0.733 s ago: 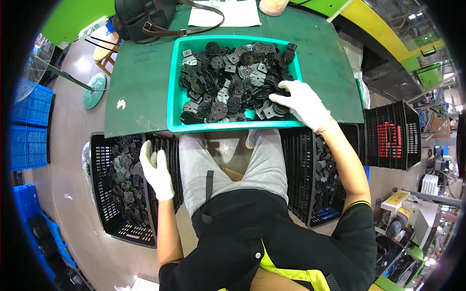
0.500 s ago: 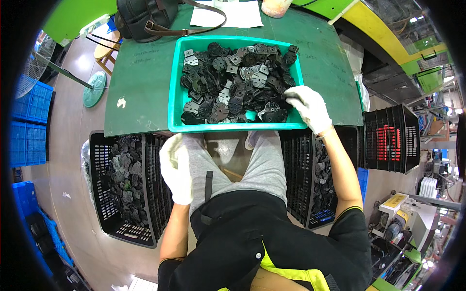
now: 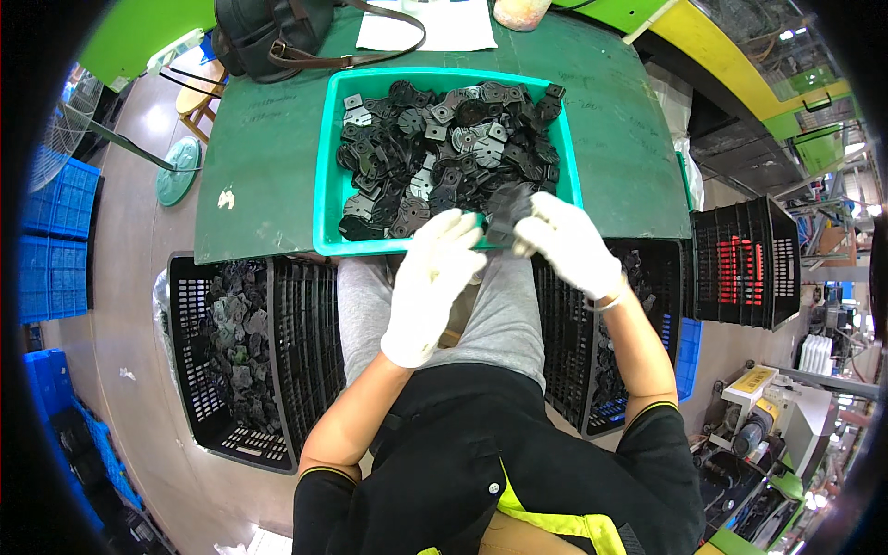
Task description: The person sorts black plastic components by hand, moving them from a green tray into black crates.
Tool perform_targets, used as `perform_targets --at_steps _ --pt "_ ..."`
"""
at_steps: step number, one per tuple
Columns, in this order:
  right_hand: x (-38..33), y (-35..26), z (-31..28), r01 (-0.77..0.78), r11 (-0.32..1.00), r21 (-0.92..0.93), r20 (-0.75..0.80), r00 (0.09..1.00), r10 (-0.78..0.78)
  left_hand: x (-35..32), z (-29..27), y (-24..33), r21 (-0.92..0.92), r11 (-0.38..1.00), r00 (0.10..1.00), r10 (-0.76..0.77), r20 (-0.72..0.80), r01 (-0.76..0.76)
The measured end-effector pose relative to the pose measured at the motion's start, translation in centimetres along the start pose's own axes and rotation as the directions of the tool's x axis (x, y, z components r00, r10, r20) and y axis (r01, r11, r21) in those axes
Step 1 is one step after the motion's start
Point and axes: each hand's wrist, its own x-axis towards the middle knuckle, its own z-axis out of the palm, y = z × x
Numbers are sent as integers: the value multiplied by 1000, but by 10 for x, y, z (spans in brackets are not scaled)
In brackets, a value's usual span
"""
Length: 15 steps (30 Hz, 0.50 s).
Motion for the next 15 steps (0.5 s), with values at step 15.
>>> perform_targets --at_steps 15 --pt "150 47 -104 -280 635 -720 -564 769 -301 1 -6 -26 -611 750 963 -252 91 254"
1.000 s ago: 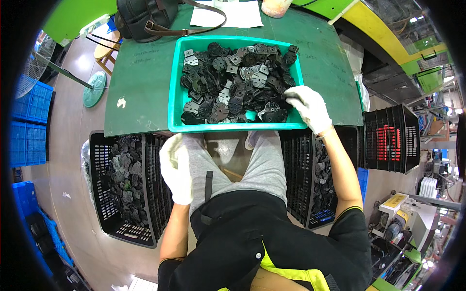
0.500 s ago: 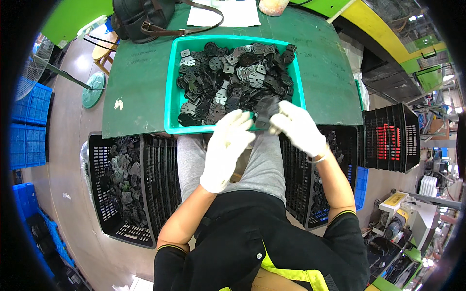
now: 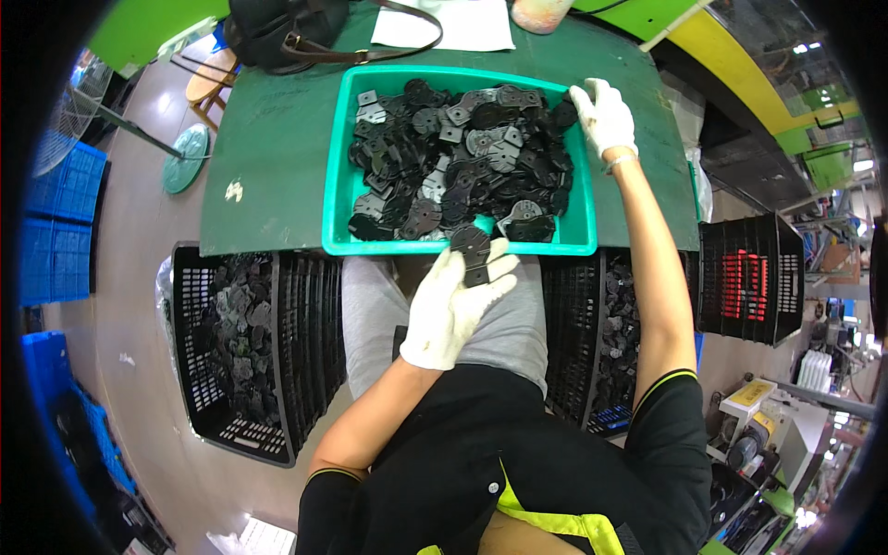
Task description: The person sorts black plastic components by hand, moving them from a green tray into black crates.
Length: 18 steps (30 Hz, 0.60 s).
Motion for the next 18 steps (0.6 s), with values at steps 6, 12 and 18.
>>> perform_targets --at_steps 6,12,18 --pt "10 10 6 30 996 83 75 996 -36 -4 -1 0 22 999 998 41 56 -42" --pt "-83 -32 -58 -163 582 797 83 983 162 -8 1 6 62 998 998 27 53 -31" --pt "-211 -77 -79 -434 45 900 428 899 96 -6 1 -6 136 985 978 78 192 -105"
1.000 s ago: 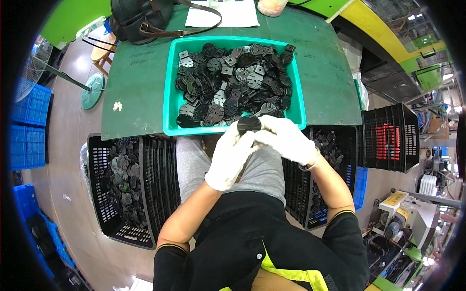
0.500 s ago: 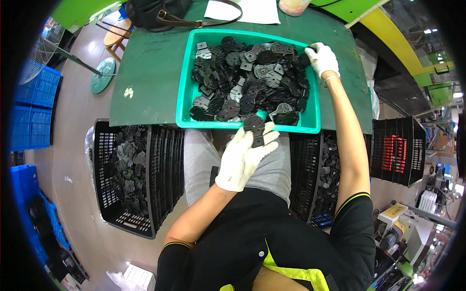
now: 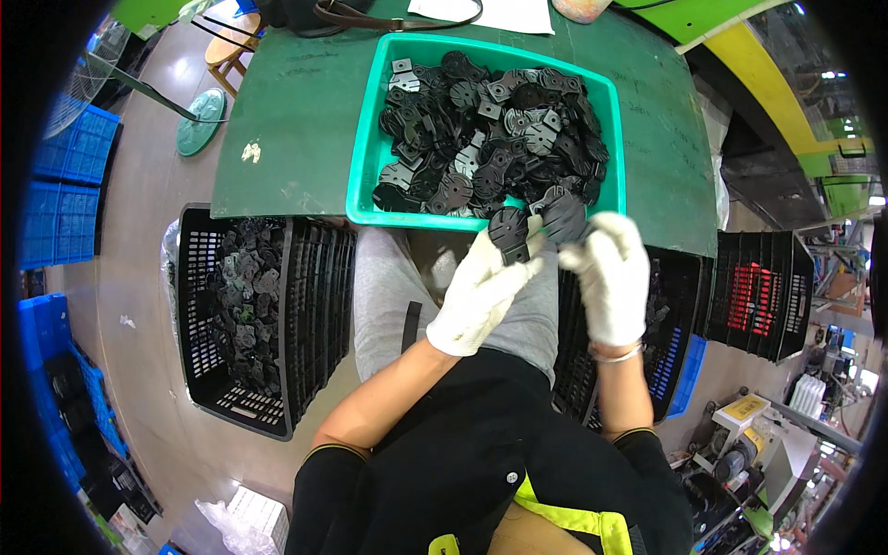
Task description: The person sorts black plastic components by hand, moving them from a green tray into black crates.
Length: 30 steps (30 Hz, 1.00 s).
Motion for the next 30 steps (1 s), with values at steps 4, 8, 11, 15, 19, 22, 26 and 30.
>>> perform_targets --at_steps 4,8,11,15,19,22,26,30 --pt "-32 35 25 136 952 -273 64 990 -123 -7 3 -8 50 999 998 -1 -56 4" --pt "-38 40 26 181 895 -408 92 983 -157 -10 -9 -13 -57 998 1000 17 18 -16" --pt "-35 40 33 215 906 -365 -46 968 -249 -13 -8 -10 -116 993 1000 -15 27 18" --pt "-31 40 25 339 689 -640 159 936 -313 -17 -19 -10 -148 984 991 -84 100 98" --pt "-33 43 24 463 560 -687 258 876 -409 -18 -12 0 -96 987 982 -112 150 127" --pt "-41 48 20 460 582 -670 234 876 -422 -23 -15 -1 -40 988 983 -142 120 148" --pt "-54 59 -21 100 817 -569 -114 973 -199 -48 -37 16 -13 988 980 -152 -128 151" --pt "-50 76 -115 -126 979 -162 -392 918 53 -94 -128 52 19 998 934 65 -351 -62"
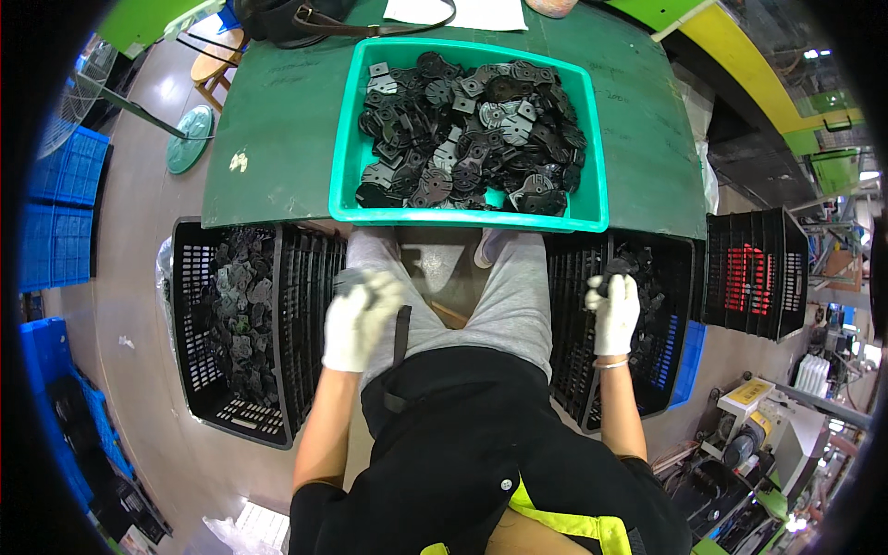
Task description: The person sorts black plastic components by hand, moving them from a green tray into black crates.
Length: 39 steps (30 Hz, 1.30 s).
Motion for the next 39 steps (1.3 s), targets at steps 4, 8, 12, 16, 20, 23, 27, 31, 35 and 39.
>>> perform_targets --at_steps 4,8,12,16,20,23,27,31,35,39 --pt "39 65 -101 -77 816 573 -243 935 260 -19 -89 65 147 932 882 362 -302 -333" --pt "54 92 -144 -351 488 799 -86 737 671 -32 -142 129 233 890 621 443 -646 -393" --pt "44 28 -63 50 997 54 -360 933 -27 -39 -137 148 171 919 468 333 -819 -356" --pt "42 -74 36 463 762 -453 22 861 -509 -30 -143 130 359 817 434 552 -712 -451" --pt "80 -102 107 769 255 -586 489 586 -646 -9 -20 87 515 767 628 626 -464 -384" --pt "109 -95 127 699 -60 -712 606 569 -556 4 37 56 452 827 855 467 -225 -333" --pt "110 -96 128 658 -183 -731 641 570 -514 3 94 21 413 906 990 126 -57 -92" --pt "61 -118 117 868 136 -477 632 446 -633 17 117 -2 256 942 945 -268 189 216" --pt "8 -116 112 969 67 -237 833 238 -500 31 143 -22 61 879 822 -465 328 473" --pt "17 -109 122 984 81 -159 892 179 -416 35 140 -31 145 907 857 -420 299 394"
